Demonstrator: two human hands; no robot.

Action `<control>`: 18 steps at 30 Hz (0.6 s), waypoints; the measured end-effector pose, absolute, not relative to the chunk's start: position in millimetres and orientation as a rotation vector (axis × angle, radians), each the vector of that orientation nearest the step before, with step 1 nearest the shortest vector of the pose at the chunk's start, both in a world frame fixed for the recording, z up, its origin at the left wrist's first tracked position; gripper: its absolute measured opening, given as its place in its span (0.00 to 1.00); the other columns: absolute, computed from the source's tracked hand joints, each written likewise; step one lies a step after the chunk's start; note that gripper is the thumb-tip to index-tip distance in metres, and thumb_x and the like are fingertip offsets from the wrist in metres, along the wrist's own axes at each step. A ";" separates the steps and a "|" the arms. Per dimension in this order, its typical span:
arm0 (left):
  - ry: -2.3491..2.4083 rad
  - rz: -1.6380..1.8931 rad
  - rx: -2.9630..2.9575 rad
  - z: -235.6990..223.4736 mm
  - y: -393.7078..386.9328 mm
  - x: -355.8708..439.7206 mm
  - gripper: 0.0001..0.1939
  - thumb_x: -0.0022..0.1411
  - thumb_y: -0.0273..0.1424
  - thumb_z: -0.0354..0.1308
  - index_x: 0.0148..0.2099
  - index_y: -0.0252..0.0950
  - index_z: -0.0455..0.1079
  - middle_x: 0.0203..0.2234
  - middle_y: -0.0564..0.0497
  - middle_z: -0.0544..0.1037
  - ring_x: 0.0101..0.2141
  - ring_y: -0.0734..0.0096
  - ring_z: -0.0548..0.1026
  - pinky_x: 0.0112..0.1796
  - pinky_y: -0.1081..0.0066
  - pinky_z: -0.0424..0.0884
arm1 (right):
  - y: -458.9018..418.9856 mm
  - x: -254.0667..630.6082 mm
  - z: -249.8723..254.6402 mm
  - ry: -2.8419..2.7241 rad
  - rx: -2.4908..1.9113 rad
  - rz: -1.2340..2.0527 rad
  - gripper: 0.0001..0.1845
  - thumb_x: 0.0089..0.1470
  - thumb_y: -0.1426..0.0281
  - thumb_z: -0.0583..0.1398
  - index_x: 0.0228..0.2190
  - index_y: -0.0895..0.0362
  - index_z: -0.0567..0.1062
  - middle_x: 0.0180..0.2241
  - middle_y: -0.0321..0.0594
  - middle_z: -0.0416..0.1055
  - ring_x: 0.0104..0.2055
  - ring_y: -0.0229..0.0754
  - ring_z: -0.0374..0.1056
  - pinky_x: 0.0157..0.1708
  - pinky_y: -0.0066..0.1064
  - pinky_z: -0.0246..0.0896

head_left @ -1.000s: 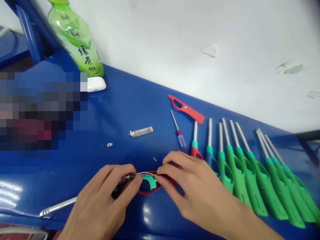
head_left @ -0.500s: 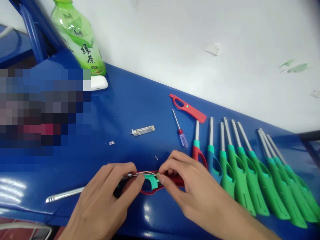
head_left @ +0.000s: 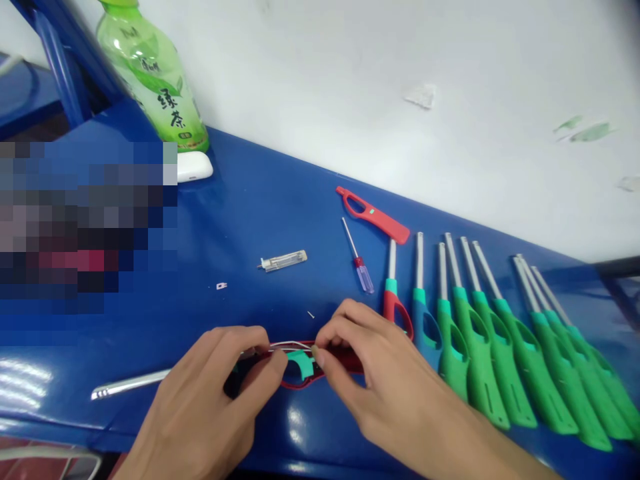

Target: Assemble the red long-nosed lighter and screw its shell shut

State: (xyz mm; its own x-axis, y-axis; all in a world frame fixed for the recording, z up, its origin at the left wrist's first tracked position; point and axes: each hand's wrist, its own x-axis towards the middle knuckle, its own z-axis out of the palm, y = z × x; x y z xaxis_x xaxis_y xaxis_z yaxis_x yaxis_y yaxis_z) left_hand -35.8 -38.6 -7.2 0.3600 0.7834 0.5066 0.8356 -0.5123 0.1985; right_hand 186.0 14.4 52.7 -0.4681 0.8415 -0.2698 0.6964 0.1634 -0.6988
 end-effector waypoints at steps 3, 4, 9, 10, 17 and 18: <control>-1.484 -0.870 -2.529 -5.9 -38.0 -35.8 0.18 0.66 0.16 0.49 0.46 0.40 0.73 0.39 0.48 0.73 0.36 0.70 0.70 0.33 0.73 0.68 | 14.6 185.3 52.7 -2.262 -1.504 1.174 0.09 0.66 0.75 0.58 0.34 0.54 0.76 0.37 0.36 0.71 0.38 0.41 0.70 0.34 0.34 0.66; -1.488 -0.860 -2.532 -6.0 -38.0 -35.9 0.18 0.66 0.15 0.49 0.46 0.40 0.73 0.40 0.48 0.73 0.36 0.70 0.70 0.33 0.73 0.69 | 14.6 185.0 52.8 -2.263 -1.504 1.173 0.09 0.66 0.75 0.58 0.34 0.54 0.76 0.37 0.36 0.71 0.38 0.41 0.70 0.34 0.35 0.66; -1.488 -0.833 -2.568 -10.9 -40.3 -38.2 0.18 0.67 0.16 0.51 0.51 0.40 0.72 0.42 0.47 0.71 0.39 0.69 0.68 0.36 0.72 0.70 | 14.3 184.8 54.0 -2.275 -1.483 1.180 0.09 0.67 0.74 0.58 0.35 0.54 0.76 0.38 0.36 0.71 0.38 0.41 0.70 0.34 0.34 0.66; -1.496 -0.847 -2.564 -11.7 -41.2 -38.5 0.17 0.68 0.16 0.51 0.51 0.40 0.72 0.43 0.47 0.70 0.39 0.69 0.68 0.36 0.72 0.70 | 14.3 185.1 54.2 -2.275 -1.477 1.181 0.09 0.67 0.74 0.58 0.35 0.54 0.76 0.38 0.36 0.71 0.38 0.40 0.70 0.34 0.34 0.66; -1.545 -0.842 -2.610 -12.0 -47.9 -38.3 0.19 0.68 0.13 0.53 0.54 0.36 0.73 0.45 0.47 0.71 0.45 0.65 0.70 0.46 0.64 0.69 | 12.9 186.9 50.8 -2.302 -1.438 1.120 0.09 0.68 0.73 0.58 0.36 0.53 0.77 0.39 0.36 0.72 0.39 0.41 0.71 0.35 0.34 0.67; -1.553 -0.833 -2.625 -12.3 -49.0 -38.7 0.19 0.68 0.13 0.53 0.55 0.36 0.73 0.45 0.46 0.71 0.46 0.64 0.70 0.48 0.62 0.69 | 11.9 187.8 50.2 -2.305 -1.429 1.103 0.08 0.69 0.73 0.58 0.37 0.52 0.77 0.39 0.35 0.73 0.39 0.41 0.71 0.35 0.34 0.67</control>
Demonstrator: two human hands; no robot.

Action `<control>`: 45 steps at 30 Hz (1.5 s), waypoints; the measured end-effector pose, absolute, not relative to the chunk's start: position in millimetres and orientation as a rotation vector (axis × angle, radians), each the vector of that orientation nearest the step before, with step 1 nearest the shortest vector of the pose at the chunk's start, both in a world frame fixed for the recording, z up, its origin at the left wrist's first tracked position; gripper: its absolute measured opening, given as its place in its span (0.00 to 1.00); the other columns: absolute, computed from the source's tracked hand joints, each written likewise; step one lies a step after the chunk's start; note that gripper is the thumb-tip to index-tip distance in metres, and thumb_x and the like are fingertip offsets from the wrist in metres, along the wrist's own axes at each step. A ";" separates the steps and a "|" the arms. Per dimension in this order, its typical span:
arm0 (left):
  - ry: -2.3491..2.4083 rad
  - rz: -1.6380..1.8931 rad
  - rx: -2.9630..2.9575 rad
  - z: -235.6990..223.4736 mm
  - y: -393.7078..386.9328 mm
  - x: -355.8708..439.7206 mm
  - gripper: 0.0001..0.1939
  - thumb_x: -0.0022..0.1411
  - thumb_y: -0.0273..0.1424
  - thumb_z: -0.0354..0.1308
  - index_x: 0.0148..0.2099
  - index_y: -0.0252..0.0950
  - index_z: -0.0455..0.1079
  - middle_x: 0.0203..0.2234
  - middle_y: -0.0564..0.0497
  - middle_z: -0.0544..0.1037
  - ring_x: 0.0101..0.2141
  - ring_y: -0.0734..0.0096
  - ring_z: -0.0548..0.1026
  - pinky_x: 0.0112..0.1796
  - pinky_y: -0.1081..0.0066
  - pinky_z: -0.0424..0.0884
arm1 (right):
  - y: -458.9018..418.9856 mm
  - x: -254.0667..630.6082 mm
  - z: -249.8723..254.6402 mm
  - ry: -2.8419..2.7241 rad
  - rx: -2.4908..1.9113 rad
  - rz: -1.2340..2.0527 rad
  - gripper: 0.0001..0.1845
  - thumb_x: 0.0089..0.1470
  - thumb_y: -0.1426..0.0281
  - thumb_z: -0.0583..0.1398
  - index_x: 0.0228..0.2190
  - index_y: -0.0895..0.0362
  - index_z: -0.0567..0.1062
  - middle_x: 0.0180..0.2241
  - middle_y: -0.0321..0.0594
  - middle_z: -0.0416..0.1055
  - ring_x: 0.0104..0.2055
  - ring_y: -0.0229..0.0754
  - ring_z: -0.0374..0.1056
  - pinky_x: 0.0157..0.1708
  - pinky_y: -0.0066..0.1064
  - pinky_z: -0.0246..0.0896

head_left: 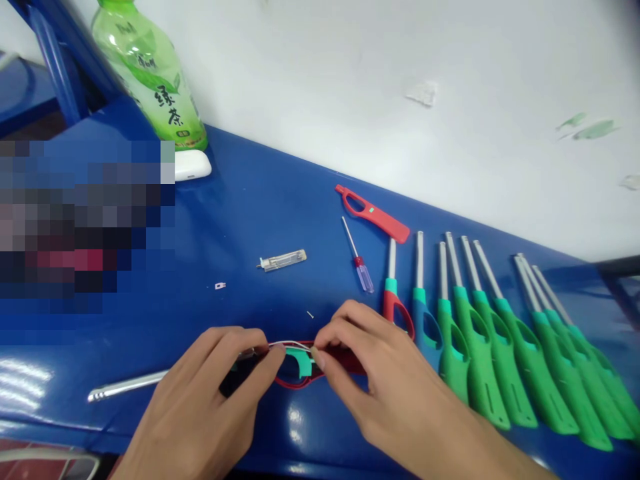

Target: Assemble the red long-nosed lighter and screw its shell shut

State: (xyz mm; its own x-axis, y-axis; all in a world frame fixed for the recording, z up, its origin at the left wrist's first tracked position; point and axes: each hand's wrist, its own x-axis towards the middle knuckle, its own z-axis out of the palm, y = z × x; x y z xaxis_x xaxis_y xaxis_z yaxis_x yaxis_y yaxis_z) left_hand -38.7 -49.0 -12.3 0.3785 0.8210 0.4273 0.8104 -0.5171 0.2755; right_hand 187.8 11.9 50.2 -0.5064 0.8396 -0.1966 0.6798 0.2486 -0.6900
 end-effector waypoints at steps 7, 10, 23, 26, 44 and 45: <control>1.543 0.756 2.539 -16.1 -53.6 -42.5 0.20 0.70 0.16 0.51 0.57 0.38 0.72 0.47 0.45 0.72 0.48 0.60 0.70 0.48 0.58 0.71 | -0.7 209.5 44.3 -2.325 -1.337 0.826 0.06 0.71 0.64 0.61 0.48 0.49 0.76 0.44 0.36 0.76 0.42 0.43 0.76 0.42 0.37 0.74; 1.529 0.803 2.538 -15.2 -51.1 -41.4 0.19 0.69 0.15 0.53 0.55 0.38 0.74 0.46 0.46 0.73 0.46 0.64 0.72 0.48 0.60 0.72 | -5.0 218.2 36.3 -2.351 -1.269 0.680 0.07 0.72 0.66 0.60 0.46 0.50 0.79 0.44 0.37 0.79 0.41 0.43 0.77 0.43 0.36 0.75; 1.491 0.818 2.521 -14.9 -53.8 -42.7 0.21 0.69 0.14 0.56 0.59 0.36 0.74 0.47 0.47 0.79 0.50 0.61 0.73 0.53 0.55 0.70 | -4.2 220.1 32.8 -2.477 -0.988 0.303 0.22 0.76 0.75 0.48 0.43 0.59 0.82 0.37 0.39 0.81 0.33 0.40 0.74 0.33 0.34 0.69; 1.487 0.871 2.489 -15.5 -55.5 -43.5 0.20 0.70 0.15 0.56 0.59 0.35 0.74 0.47 0.48 0.79 0.49 0.63 0.73 0.51 0.58 0.70 | -3.7 218.6 32.9 -2.494 -0.987 0.260 0.24 0.76 0.76 0.46 0.42 0.60 0.83 0.36 0.39 0.82 0.32 0.40 0.74 0.33 0.34 0.69; 1.471 0.877 2.656 -1.0 -44.9 -29.9 0.07 0.72 0.27 0.62 0.50 0.32 0.76 0.42 0.46 0.77 0.44 0.61 0.71 0.46 0.57 0.70 | 1.3 220.3 35.5 -2.601 -0.823 0.168 0.20 0.73 0.80 0.50 0.43 0.64 0.82 0.36 0.42 0.82 0.33 0.41 0.78 0.29 0.34 0.68; 1.467 0.864 2.665 -0.9 -44.9 -29.4 0.07 0.73 0.27 0.61 0.50 0.32 0.76 0.41 0.46 0.77 0.44 0.60 0.71 0.46 0.57 0.70 | 1.4 220.3 35.1 -2.594 -0.820 0.178 0.20 0.73 0.80 0.50 0.43 0.64 0.82 0.36 0.41 0.82 0.32 0.41 0.77 0.29 0.34 0.68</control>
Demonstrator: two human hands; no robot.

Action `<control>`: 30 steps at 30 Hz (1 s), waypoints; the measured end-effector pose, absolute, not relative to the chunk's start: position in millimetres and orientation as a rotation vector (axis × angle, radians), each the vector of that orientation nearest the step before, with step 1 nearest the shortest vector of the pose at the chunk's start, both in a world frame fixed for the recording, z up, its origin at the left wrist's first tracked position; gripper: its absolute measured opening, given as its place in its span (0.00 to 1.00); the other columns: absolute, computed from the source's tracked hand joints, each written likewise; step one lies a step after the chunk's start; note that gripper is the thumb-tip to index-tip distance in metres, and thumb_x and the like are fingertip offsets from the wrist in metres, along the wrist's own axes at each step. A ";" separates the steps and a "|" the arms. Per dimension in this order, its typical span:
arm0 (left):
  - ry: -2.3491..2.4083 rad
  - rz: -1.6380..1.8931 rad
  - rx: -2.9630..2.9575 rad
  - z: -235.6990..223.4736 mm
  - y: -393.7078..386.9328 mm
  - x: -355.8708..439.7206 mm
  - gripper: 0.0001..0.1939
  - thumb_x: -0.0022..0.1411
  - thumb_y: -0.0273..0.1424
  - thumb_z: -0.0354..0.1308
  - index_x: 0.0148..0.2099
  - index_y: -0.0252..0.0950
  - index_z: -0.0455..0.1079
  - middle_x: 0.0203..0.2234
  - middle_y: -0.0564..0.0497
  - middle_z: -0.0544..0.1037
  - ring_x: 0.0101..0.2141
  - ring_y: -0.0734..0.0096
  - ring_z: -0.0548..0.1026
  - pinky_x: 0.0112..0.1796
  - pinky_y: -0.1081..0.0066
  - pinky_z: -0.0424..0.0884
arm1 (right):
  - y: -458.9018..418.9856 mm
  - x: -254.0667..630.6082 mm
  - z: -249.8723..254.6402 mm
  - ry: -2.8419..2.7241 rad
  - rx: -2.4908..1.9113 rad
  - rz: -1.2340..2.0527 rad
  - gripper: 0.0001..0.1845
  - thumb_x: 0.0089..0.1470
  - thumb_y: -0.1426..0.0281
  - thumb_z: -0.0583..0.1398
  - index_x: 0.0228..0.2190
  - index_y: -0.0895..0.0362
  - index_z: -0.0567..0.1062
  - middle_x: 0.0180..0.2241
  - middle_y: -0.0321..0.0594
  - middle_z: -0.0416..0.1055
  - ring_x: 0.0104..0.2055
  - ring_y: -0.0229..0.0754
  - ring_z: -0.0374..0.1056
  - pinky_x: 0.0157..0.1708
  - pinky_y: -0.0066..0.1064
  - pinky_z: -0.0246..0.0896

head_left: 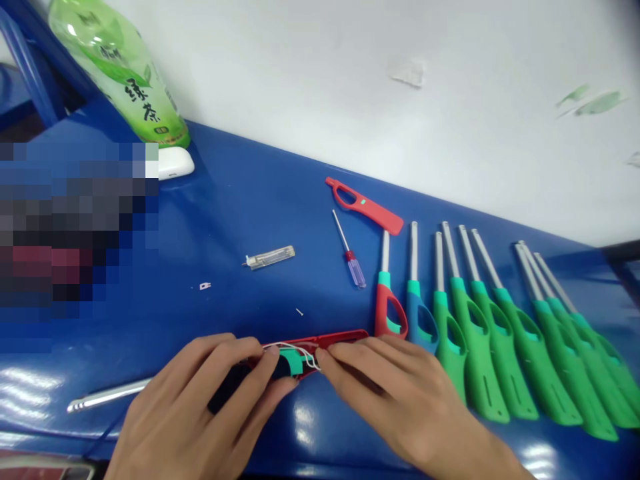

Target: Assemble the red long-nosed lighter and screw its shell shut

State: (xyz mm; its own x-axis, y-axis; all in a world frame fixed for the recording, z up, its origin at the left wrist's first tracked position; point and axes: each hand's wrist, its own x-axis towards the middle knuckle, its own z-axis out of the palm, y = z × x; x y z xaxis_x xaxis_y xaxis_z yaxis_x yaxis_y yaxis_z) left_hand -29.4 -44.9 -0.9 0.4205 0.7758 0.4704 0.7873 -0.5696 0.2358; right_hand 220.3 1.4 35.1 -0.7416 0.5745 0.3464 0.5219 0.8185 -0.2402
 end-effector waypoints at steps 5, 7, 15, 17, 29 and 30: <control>-1.451 -0.879 -2.638 0.0 -43.6 -26.5 0.07 0.70 0.25 0.64 0.49 0.30 0.75 0.42 0.44 0.74 0.44 0.60 0.70 0.47 0.58 0.69 | 2.9 219.8 32.1 -2.524 -0.876 0.371 0.22 0.76 0.76 0.48 0.43 0.61 0.82 0.37 0.38 0.82 0.31 0.38 0.76 0.29 0.33 0.67; -1.475 -0.912 -2.631 0.7 -42.4 -25.3 0.07 0.69 0.24 0.65 0.49 0.30 0.75 0.42 0.45 0.73 0.43 0.61 0.70 0.46 0.59 0.68 | 3.4 219.5 31.3 -2.497 -0.900 0.422 0.25 0.77 0.74 0.46 0.43 0.59 0.82 0.37 0.36 0.82 0.31 0.37 0.75 0.28 0.32 0.67; -1.480 -0.875 -2.646 0.8 -43.3 -26.3 0.06 0.71 0.25 0.62 0.49 0.32 0.75 0.42 0.46 0.72 0.43 0.61 0.70 0.45 0.59 0.68 | 0.6 219.2 32.5 -2.603 -0.825 0.225 0.20 0.72 0.80 0.49 0.45 0.64 0.82 0.36 0.41 0.81 0.33 0.42 0.75 0.30 0.35 0.67; -1.472 -0.861 -2.646 1.0 -43.9 -26.9 0.07 0.71 0.25 0.62 0.50 0.31 0.75 0.42 0.45 0.72 0.43 0.61 0.70 0.45 0.59 0.68 | 0.0 219.5 32.7 -2.611 -0.817 0.192 0.19 0.71 0.81 0.50 0.45 0.64 0.81 0.35 0.41 0.80 0.32 0.43 0.75 0.29 0.36 0.67; -1.550 -0.903 -2.616 -8.1 -58.5 -31.7 0.11 0.69 0.21 0.62 0.53 0.33 0.75 0.42 0.44 0.79 0.45 0.56 0.73 0.47 0.54 0.70 | -4.8 218.0 32.9 -2.672 -0.765 0.217 0.20 0.72 0.79 0.49 0.49 0.67 0.80 0.35 0.42 0.79 0.32 0.43 0.72 0.30 0.36 0.67; -1.555 -0.907 -2.609 -8.2 -59.0 -32.0 0.11 0.69 0.21 0.62 0.53 0.33 0.75 0.42 0.44 0.80 0.44 0.56 0.73 0.47 0.54 0.70 | -5.1 218.4 32.4 -2.677 -0.764 0.212 0.19 0.72 0.79 0.49 0.49 0.67 0.80 0.35 0.42 0.79 0.32 0.44 0.72 0.31 0.37 0.67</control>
State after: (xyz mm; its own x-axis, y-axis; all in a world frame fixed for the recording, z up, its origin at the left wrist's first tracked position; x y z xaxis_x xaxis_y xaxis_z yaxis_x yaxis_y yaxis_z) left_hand -32.0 -59.0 -8.2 0.3550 0.8156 0.4569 0.7993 -0.5183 0.3042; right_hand 218.4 -5.1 32.4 -0.7944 0.5348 0.2880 0.4827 0.8436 -0.2351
